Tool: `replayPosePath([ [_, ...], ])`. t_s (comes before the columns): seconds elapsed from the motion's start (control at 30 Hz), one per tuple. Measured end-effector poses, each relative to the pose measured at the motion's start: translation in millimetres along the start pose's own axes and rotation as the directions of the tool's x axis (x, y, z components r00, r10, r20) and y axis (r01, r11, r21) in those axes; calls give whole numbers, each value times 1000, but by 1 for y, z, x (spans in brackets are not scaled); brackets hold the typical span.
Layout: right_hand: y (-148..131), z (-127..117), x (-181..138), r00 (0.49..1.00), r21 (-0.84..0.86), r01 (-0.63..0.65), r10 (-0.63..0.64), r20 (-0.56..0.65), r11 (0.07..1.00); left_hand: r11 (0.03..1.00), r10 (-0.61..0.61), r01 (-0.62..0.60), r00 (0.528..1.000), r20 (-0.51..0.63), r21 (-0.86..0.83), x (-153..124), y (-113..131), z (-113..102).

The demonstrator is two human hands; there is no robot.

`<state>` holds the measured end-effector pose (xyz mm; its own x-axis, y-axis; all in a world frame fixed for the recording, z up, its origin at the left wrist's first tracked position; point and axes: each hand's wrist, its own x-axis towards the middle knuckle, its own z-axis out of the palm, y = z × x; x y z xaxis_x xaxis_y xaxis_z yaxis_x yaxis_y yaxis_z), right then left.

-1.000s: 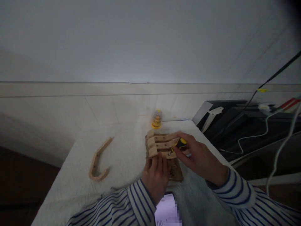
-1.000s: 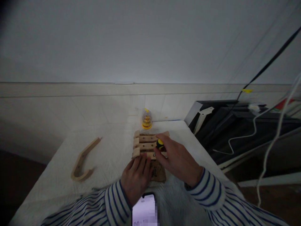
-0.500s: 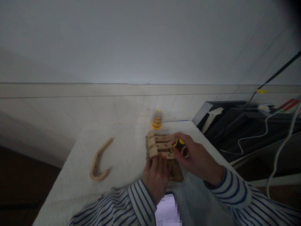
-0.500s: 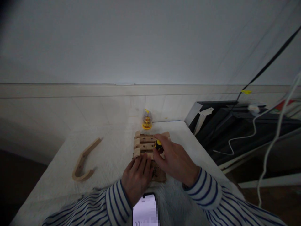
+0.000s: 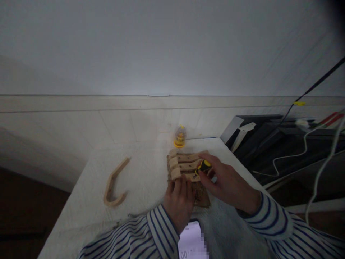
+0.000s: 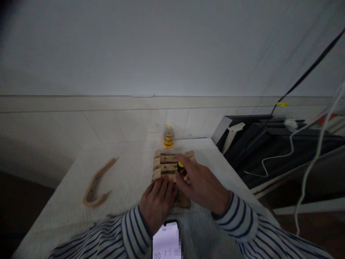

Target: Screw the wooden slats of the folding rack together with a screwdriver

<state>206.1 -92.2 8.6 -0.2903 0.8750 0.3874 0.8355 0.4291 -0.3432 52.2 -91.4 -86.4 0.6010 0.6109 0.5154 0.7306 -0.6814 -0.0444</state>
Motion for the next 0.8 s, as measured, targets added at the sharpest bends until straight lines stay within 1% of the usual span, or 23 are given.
replayPosePath([
  [0.47,6,3,-2,999,70,-34,34,-8,997,1000,-5,5,1000,17,7,1,0,-6],
  [0.67,10,7,-2,996,98,-76,80,-34,992,1000,-19,19,1000,8,10,0,0,-3],
  [0.8,10,8,0,991,114,-110,118,-66,987,1000,-24,24,1000,-18,16,0,1,1],
])
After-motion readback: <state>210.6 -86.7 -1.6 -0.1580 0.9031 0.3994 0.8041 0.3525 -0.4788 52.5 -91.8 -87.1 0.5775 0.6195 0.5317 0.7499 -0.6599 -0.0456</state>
